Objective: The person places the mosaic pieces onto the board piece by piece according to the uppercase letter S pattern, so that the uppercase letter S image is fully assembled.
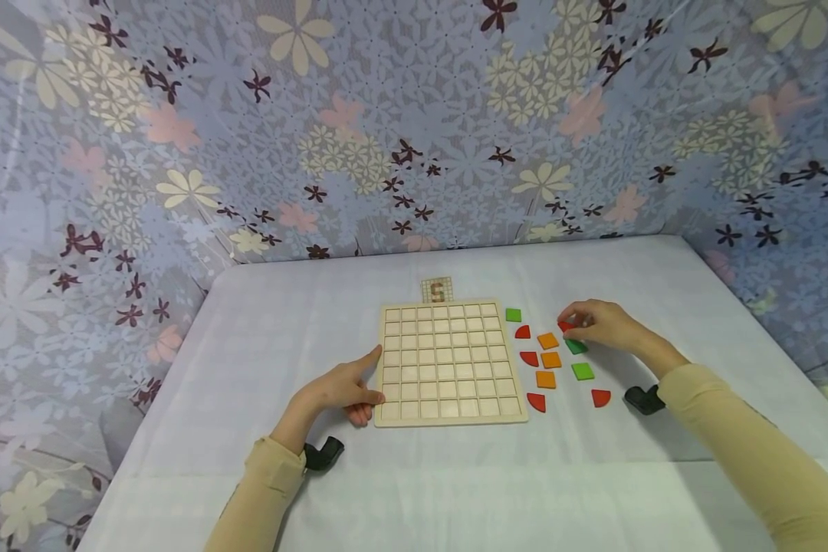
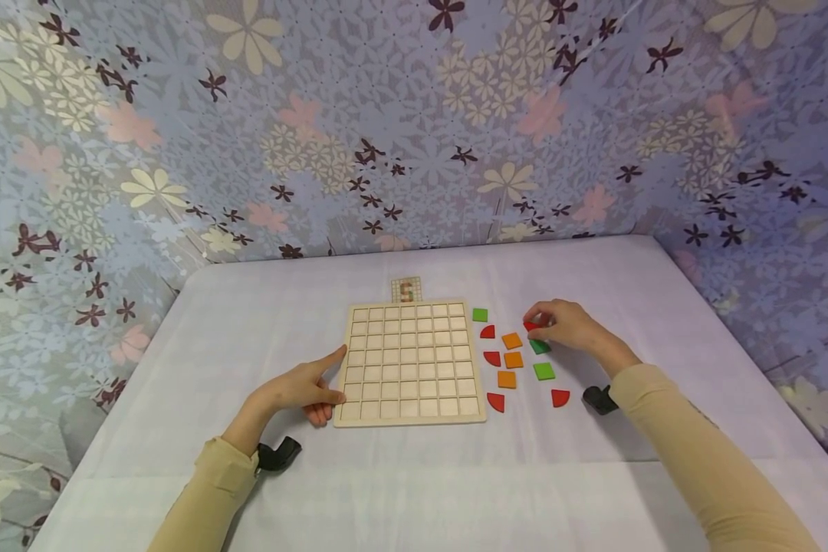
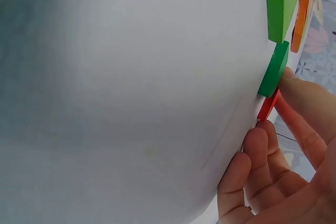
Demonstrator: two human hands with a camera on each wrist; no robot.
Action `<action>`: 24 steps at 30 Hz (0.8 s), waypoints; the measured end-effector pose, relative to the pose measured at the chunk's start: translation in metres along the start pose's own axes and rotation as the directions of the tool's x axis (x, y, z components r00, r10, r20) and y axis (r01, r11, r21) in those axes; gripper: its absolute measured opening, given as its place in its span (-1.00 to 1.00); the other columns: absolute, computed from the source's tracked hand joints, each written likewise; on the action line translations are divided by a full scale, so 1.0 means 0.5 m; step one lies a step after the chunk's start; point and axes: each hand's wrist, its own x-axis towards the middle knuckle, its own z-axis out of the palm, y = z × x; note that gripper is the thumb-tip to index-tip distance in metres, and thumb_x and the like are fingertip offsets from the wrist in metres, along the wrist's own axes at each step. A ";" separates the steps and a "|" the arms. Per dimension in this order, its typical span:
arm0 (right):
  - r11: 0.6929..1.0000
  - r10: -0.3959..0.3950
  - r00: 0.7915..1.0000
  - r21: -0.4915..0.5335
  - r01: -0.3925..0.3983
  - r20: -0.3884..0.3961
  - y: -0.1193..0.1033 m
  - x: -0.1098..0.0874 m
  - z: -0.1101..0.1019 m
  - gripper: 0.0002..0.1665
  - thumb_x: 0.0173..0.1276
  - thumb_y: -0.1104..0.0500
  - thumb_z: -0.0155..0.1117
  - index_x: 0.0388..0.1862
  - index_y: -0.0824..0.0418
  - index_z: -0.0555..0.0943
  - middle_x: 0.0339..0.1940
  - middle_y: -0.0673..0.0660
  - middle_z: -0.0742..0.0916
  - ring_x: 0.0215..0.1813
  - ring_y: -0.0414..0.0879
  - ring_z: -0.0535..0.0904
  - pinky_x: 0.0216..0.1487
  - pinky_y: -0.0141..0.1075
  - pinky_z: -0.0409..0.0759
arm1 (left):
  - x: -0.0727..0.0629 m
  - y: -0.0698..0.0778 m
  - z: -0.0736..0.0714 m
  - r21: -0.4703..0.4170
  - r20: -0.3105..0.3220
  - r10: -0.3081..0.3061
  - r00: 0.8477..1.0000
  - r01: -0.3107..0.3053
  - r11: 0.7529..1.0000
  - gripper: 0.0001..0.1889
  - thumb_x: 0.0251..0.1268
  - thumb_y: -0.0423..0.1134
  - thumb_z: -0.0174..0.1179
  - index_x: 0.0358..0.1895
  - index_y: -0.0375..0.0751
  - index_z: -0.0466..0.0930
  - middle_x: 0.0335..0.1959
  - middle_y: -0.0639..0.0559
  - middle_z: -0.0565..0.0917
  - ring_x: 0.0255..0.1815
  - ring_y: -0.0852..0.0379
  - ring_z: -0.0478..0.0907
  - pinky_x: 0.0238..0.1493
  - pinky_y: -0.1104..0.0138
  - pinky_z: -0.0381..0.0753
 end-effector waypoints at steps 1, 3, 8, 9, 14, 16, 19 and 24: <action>1.000 0.002 1.000 -0.006 -0.002 -0.002 0.000 0.000 0.002 -0.69 0.20 0.19 0.39 -0.08 0.25 0.62 -0.31 0.11 0.62 -0.28 0.01 0.46 -0.27 -0.21 0.52 | -0.001 -0.001 0.000 -0.001 0.001 -0.002 1.000 0.002 1.000 -0.07 0.27 -0.36 0.22 0.52 -0.13 -0.27 -0.68 -0.15 0.60 -0.75 0.08 0.56 -0.63 0.23 0.65; 1.000 0.010 1.000 -0.010 -0.010 -0.009 0.002 0.001 0.005 -0.70 0.20 0.20 0.38 -0.09 0.25 0.63 -0.30 0.11 0.61 -0.28 0.01 0.46 -0.27 -0.22 0.52 | -0.002 -0.002 0.001 -0.002 0.003 -0.006 1.000 0.006 1.000 -0.07 0.27 -0.37 0.22 0.52 -0.13 -0.27 -0.68 -0.15 0.60 -0.75 0.08 0.56 -0.63 0.23 0.65; 1.000 0.011 1.000 -0.006 -0.011 -0.026 -0.005 -0.001 0.007 -0.72 0.22 0.19 0.37 -0.11 0.28 0.63 -0.27 0.14 0.59 -0.27 0.02 0.45 -0.28 -0.23 0.51 | -0.001 -0.001 0.000 0.014 0.001 -0.018 1.000 0.018 1.000 -0.07 0.28 -0.37 0.21 0.53 -0.12 -0.27 -0.68 -0.16 0.61 -0.75 0.08 0.56 -0.62 0.23 0.65; 1.000 0.017 0.999 0.000 -0.017 -0.033 -0.008 -0.002 0.005 -0.71 0.23 0.18 0.36 -0.10 0.29 0.62 -0.26 0.15 0.60 -0.26 0.03 0.45 -0.28 -0.23 0.51 | -0.001 -0.001 -0.001 0.018 0.001 -0.018 1.000 0.018 1.000 -0.08 0.28 -0.37 0.21 0.53 -0.12 -0.27 -0.67 -0.16 0.61 -0.75 0.07 0.56 -0.62 0.23 0.66; 0.999 0.043 0.994 0.016 -0.042 -0.104 -0.030 0.000 -0.012 -0.65 0.28 0.15 0.32 -0.06 0.36 0.58 -0.21 0.23 0.63 -0.17 0.11 0.51 -0.17 -0.10 0.56 | 0.002 0.003 -0.004 0.021 0.004 -0.008 1.000 0.008 1.000 -0.07 0.27 -0.38 0.21 0.52 -0.13 -0.28 -0.67 -0.17 0.61 -0.74 0.06 0.57 -0.62 0.22 0.66; 0.999 0.048 0.989 0.030 -0.044 -0.139 -0.045 0.003 -0.020 -0.63 0.29 0.13 0.31 -0.05 0.37 0.58 -0.19 0.25 0.64 -0.14 0.12 0.52 -0.12 -0.05 0.55 | 0.003 0.004 -0.005 0.021 0.007 -0.007 1.000 0.007 1.000 -0.07 0.27 -0.38 0.22 0.52 -0.12 -0.28 -0.67 -0.17 0.61 -0.74 0.06 0.57 -0.62 0.22 0.66; 0.998 0.037 0.983 0.057 -0.028 -0.178 -0.077 0.012 -0.027 -0.60 0.29 0.08 0.31 -0.04 0.37 0.59 -0.18 0.26 0.65 -0.13 0.12 0.53 -0.11 -0.02 0.55 | 0.003 0.002 -0.004 0.025 0.007 -0.013 1.000 0.013 1.000 -0.07 0.27 -0.37 0.22 0.52 -0.11 -0.28 -0.67 -0.17 0.61 -0.74 0.06 0.57 -0.62 0.22 0.66; 0.996 -0.039 0.981 0.076 0.054 -0.191 -0.140 0.030 -0.024 -0.59 0.29 0.04 0.32 -0.04 0.33 0.60 -0.17 0.22 0.64 -0.14 0.08 0.56 -0.12 -0.02 0.56 | 0.002 -0.002 -0.002 0.018 0.010 -0.012 1.000 0.012 1.000 -0.07 0.28 -0.37 0.21 0.52 -0.13 -0.28 -0.67 -0.16 0.61 -0.74 0.07 0.57 -0.63 0.23 0.65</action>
